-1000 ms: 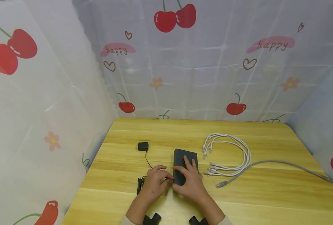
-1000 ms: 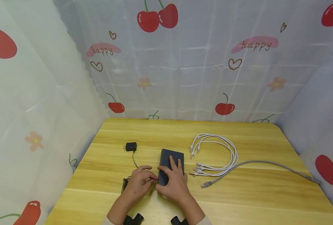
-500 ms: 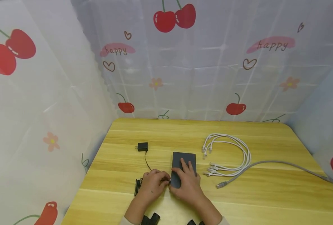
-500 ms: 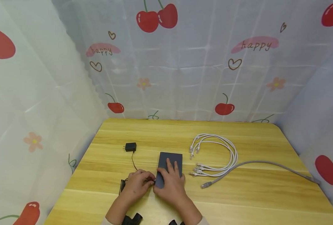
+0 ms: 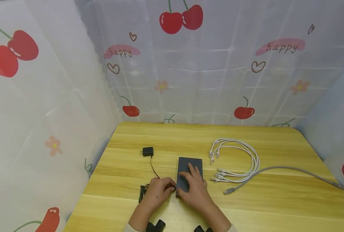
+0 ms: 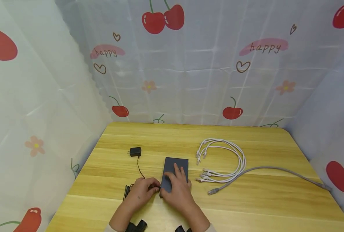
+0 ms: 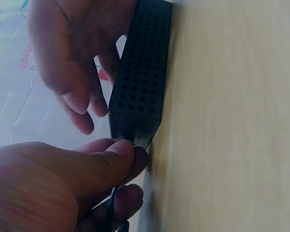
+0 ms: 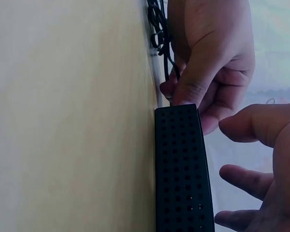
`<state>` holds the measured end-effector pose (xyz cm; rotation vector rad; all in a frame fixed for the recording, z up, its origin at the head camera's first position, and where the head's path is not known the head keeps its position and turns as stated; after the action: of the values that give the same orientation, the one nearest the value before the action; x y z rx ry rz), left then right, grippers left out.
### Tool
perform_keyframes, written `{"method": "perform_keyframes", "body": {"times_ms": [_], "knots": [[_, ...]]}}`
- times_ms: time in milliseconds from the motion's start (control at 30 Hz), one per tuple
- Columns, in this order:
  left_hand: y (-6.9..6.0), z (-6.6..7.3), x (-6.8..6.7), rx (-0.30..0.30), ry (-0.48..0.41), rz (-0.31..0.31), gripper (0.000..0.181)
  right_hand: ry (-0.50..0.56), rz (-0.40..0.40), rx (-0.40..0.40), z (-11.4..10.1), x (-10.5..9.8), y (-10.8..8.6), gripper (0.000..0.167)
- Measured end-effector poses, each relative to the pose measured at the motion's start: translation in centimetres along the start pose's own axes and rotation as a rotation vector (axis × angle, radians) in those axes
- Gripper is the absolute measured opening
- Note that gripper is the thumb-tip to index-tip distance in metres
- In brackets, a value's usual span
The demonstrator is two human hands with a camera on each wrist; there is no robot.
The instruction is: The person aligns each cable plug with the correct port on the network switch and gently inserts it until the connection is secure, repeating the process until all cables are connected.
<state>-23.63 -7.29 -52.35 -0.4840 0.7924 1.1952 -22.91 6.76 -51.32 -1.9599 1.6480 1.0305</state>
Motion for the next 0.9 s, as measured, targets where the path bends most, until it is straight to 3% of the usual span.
{"method": "perform_keyframes", "body": {"times_ms": [367,533,667,800,900], "knots": [[0.5,0.9,0.0,0.039,0.004,0.021,0.016,0.029,-0.025,-0.002,0.1,-0.5,0.1,0.051],[0.7,1.0,-0.1,0.062,-0.02,0.022,0.019,0.109,-0.017,-0.007,0.1,-0.8,0.0,0.054],[0.5,0.8,-0.4,0.077,-0.033,0.039,0.021,0.232,-0.002,-0.032,0.0,-0.9,0.0,0.053],[0.2,0.1,-0.7,0.034,-0.002,0.042,0.02,0.325,-0.01,-0.069,-0.4,-0.8,0.0,0.05],[0.0,-0.4,-0.4,-0.026,0.027,-0.001,0.019,0.338,-0.047,-0.068,-0.5,-0.6,-0.1,0.049]]}}
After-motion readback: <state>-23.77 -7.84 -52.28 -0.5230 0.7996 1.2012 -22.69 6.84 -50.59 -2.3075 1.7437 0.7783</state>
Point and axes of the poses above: each hand's wrist, its own y-axis towards the middle knuckle, its own x-axis out of the palm, z = x × y, the point moved 9 cm from there along y, towards the middle knuckle, and after that the axes turned 4 degrees about -x, right-handed, at the moved point
